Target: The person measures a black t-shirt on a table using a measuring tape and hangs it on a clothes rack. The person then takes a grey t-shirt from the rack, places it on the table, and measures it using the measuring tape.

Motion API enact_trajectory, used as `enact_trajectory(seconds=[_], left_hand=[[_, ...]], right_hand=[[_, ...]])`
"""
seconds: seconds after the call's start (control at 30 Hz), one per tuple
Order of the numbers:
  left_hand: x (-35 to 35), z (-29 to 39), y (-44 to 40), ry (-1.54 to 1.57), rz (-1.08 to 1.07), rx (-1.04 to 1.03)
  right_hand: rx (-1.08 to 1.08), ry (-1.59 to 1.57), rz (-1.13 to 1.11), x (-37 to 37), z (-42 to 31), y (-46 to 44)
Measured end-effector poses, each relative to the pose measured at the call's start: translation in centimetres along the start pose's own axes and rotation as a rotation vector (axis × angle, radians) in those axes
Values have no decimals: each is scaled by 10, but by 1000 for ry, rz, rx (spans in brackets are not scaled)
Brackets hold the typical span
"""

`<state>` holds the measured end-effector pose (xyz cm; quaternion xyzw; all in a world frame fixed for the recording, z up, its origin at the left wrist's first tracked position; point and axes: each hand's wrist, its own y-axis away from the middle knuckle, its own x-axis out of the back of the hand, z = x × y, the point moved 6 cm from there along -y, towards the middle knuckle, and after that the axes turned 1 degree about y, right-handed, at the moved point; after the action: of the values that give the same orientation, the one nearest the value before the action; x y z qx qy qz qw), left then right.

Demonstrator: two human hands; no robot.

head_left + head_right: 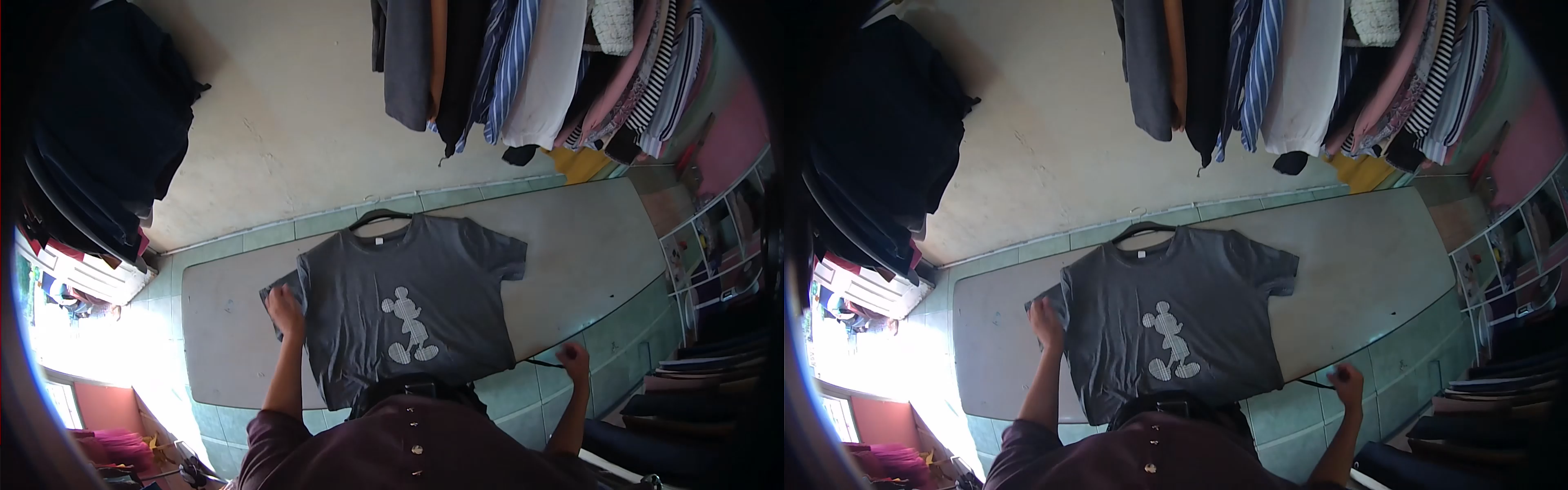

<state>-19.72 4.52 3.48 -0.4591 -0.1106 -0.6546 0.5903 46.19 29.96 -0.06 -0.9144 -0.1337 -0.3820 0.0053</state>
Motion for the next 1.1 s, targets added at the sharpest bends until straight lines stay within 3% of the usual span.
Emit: enact_trajectory(seconds=[0.03,0.1,0.13,0.23,0.3,0.37,0.43,0.5,0.57,0.67,0.7,0.77,0.8,0.83,0.9,1.03,1.1], left_hand=[[-12,23,-15,102,-46,-162],[-53,53,-38,190,-170,-356],[-77,55,-43,207,-154,-365],[-128,77,-52,176,-269,-457],[-148,72,-43,-30,-542,-255],[-152,57,-37,24,-662,-183],[-148,40,-34,60,-788,-106],[-126,31,-27,-93,-967,-98],[-94,5,-18,84,-948,12],[-51,-49,5,197,-838,135],[-39,-67,18,245,-790,188],[-16,-91,52,264,-690,269],[-4,-100,64,286,-582,344],[4,-103,80,269,-543,403],[20,-105,100,314,-385,467],[40,-116,109,414,-202,424],[53,-125,108,210,-115,309]], right_hand=[[-191,-212,-56,-8,10,17],[-228,-151,-163,-41,48,38],[-287,-34,-223,-60,40,46],[-502,-395,-360,-128,4,67],[-498,-687,-388,-167,-8,74],[-544,-753,-475,-180,-3,81],[-637,-563,-517,-156,1,83],[-632,-202,-578,-115,13,69],[-515,-39,-580,-75,-3,32],[-425,260,-280,-27,-64,-55],[-387,233,-183,-22,-93,-84],[75,185,232,-31,-142,-142],[89,254,374,-43,-173,-154],[15,234,319,-61,-199,-163],[133,259,354,-96,-236,-158],[29,587,-227,-161,-245,-104],[18,719,-385,-184,-209,-75]])
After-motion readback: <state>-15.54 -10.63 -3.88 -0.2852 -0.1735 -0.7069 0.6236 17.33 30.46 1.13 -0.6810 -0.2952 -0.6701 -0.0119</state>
